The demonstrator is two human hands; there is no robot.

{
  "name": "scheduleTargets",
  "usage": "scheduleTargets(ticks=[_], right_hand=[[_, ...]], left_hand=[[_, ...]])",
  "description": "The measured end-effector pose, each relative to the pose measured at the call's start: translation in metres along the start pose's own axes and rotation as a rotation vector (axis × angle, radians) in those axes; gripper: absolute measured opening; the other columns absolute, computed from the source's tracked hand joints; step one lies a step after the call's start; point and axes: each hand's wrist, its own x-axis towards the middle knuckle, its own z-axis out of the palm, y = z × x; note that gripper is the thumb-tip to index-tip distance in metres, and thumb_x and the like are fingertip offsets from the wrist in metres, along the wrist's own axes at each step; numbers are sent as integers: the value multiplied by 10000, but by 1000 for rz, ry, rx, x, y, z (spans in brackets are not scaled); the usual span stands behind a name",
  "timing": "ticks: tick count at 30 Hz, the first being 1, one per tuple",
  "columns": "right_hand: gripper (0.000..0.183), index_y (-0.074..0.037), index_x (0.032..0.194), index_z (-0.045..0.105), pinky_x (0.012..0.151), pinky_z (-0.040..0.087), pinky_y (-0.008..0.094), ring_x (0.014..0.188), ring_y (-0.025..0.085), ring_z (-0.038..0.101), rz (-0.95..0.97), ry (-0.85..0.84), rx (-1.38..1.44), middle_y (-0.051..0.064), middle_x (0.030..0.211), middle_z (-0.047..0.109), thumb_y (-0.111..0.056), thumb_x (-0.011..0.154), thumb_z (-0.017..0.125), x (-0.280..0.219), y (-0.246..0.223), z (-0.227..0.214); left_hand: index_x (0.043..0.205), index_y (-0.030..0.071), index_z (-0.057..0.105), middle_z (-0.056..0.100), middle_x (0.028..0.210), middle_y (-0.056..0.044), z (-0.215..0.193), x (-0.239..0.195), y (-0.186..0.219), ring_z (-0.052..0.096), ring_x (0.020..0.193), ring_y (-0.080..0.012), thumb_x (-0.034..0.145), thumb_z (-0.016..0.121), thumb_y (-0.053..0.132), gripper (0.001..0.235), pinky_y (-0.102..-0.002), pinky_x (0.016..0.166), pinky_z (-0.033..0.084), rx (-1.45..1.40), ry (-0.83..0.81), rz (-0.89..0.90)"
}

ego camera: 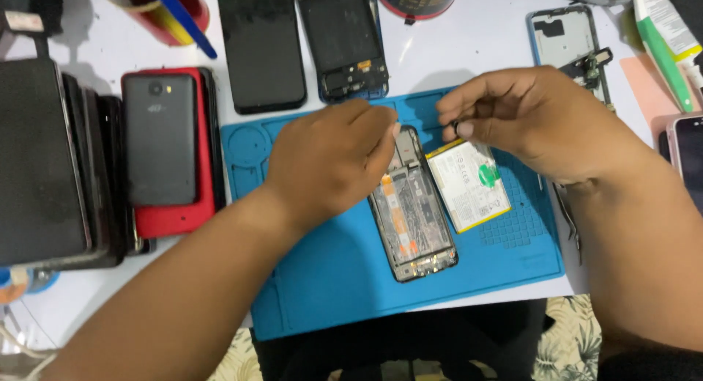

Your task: The person disassembles a smartphone on a blue mat, removes the motherboard and battery, and uses tweezers to detach small connectors. The person then places the motherboard and battery aside and continues to remove internal components.

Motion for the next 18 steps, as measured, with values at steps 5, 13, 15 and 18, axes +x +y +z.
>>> scheduleTargets(ticks=[5,13,15,18], right_hand=[[160,-1,1072,717,915,643,282,946,197,756,-165,55,54,128,971,745,96,950,678,-2,7,6],[146,-14,1105,696,831,569,221,921,123,677,-398,125,-7,87,985,710,79,994,704,-11,8,12],[204,-30,1096,701,774,550,208,874,105,671,-448,128,34,75,955,706,139,981,689,-15,11,24],[171,-9,1110,669,866,607,259,929,168,672,-631,116,32,95,1020,649,107,994,716,-18,15,38]], left_hand=[[1093,141,615,555,824,-35,10,-6,-9,487,563,-274,1049,695,172,96,-443,424,314,210,54,159],[1184,118,639,604,940,-40,0,-3,5,572,688,-268,1046,702,262,209,-438,472,389,162,65,198],[1202,98,657,663,1017,-59,-4,0,15,683,837,-316,1052,655,325,272,-472,516,462,-18,35,163],[1116,105,661,691,988,-35,-6,3,20,684,907,-257,1053,624,386,290,-409,620,488,-147,-44,126]])
